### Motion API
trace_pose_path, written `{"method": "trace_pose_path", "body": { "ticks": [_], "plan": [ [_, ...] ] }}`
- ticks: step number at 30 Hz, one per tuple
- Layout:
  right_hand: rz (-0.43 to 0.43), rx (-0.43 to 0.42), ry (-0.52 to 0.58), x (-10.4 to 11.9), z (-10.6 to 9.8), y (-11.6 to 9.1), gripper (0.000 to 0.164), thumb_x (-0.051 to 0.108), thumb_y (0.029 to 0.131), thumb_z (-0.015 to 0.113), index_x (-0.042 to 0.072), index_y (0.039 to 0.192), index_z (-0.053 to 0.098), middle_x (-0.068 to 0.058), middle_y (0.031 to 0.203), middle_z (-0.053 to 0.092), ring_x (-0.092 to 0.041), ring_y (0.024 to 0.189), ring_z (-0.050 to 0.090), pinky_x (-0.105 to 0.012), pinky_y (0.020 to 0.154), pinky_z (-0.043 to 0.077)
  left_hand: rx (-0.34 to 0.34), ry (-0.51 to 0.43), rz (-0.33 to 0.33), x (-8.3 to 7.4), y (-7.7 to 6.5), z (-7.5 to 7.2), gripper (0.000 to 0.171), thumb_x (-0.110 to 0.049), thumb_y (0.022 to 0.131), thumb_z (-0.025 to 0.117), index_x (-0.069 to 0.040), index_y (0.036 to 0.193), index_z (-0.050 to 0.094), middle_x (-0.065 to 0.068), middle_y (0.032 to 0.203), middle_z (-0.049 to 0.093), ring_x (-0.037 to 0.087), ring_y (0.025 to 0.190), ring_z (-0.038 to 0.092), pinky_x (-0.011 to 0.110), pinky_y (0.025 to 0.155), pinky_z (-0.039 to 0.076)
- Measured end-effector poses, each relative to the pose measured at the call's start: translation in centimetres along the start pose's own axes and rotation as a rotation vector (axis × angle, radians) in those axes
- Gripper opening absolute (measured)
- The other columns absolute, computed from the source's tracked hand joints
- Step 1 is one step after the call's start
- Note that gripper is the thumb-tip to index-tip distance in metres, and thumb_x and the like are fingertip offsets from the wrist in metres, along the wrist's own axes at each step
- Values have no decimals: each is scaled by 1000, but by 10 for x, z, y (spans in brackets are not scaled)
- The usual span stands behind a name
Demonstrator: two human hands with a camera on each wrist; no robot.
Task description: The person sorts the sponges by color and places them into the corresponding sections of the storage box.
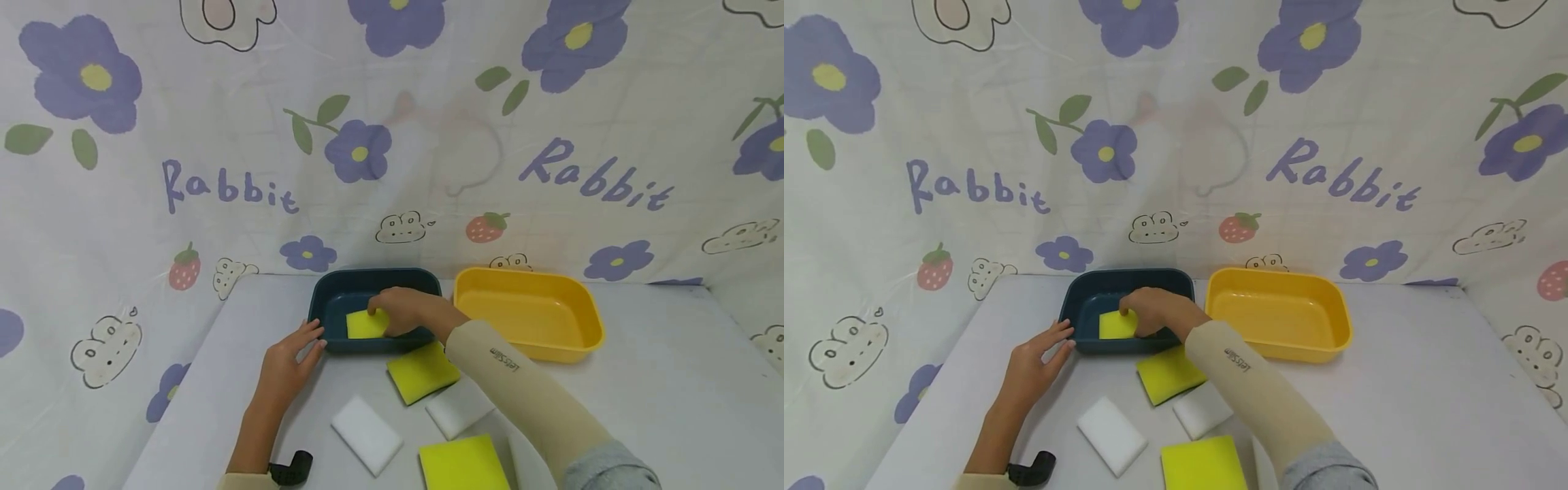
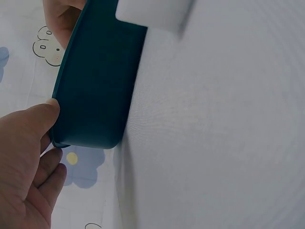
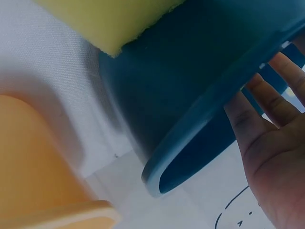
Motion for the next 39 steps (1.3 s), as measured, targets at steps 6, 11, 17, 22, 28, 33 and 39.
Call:
{"method": "trace_pose_path", "body": {
  "ticks": [6, 11, 17, 22, 28, 33, 39],
  "plan": [
    [-18, 11, 4, 6, 3, 8, 46, 14, 92, 76, 18, 135, 62, -4, 130, 59, -19, 107, 53, -35, 103, 46, -12, 1, -15, 2, -1, -3, 33, -4, 86, 79, 3, 118, 72, 14, 130, 65, 35, 126, 57, 49, 97, 50],
    [-3, 45, -17, 10, 8, 11, 47, 10, 94, 71, 20, 138, 60, -3, 138, 57, -19, 115, 52, -37, 107, 43, 16, -14, -27, 2, -2, 1, 33, -7, 88, 78, 1, 119, 71, 13, 132, 64, 33, 128, 55, 47, 99, 49],
    [3, 90, -65, 19, 10, 13, 52, 7, 95, 69, 24, 143, 57, 0, 147, 52, -19, 131, 48, -39, 112, 38, -4, 4, -12, 3, -5, 3, 32, -6, 87, 79, 1, 118, 72, 12, 130, 65, 33, 126, 57, 46, 97, 50],
    [3, 97, -69, 26, 8, 15, 56, 3, 96, 66, 24, 146, 54, -2, 150, 49, -20, 137, 43, -40, 114, 35, -13, -2, 13, 3, -3, 2, 32, -5, 86, 80, 1, 117, 72, 12, 130, 65, 33, 126, 57, 47, 97, 50],
    [22, 88, -46, 33, 7, 18, 58, 0, 95, 66, 23, 146, 54, -3, 151, 48, -22, 138, 42, -42, 115, 33, 7, -7, -8, 5, -1, 2, 33, -8, 88, 79, -1, 119, 72, 10, 131, 65, 30, 127, 56, 47, 98, 50],
    [13, 78, -53, 34, 9, 22, 58, 1, 95, 66, 23, 147, 54, -2, 151, 48, -22, 139, 42, -42, 115, 33, 7, 2, -23, 7, -1, 0, 33, -9, 88, 79, -2, 120, 72, 9, 132, 65, 29, 127, 56, 46, 99, 49],
    [-20, 84, -5, 28, 1, 18, 57, 5, 95, 68, 23, 147, 53, -1, 151, 48, -19, 137, 44, -41, 114, 35, 10, 11, -24, 7, -1, 2, 33, -10, 89, 78, -2, 120, 72, 9, 132, 65, 29, 128, 56, 45, 99, 49]
  ]
}}
Point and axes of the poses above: each hand's wrist, its own y-axis towards the middle knuckle, its own z-axis out of the palm, x = y × z, the point moved 4 cm from there along y, towards the middle knuckle
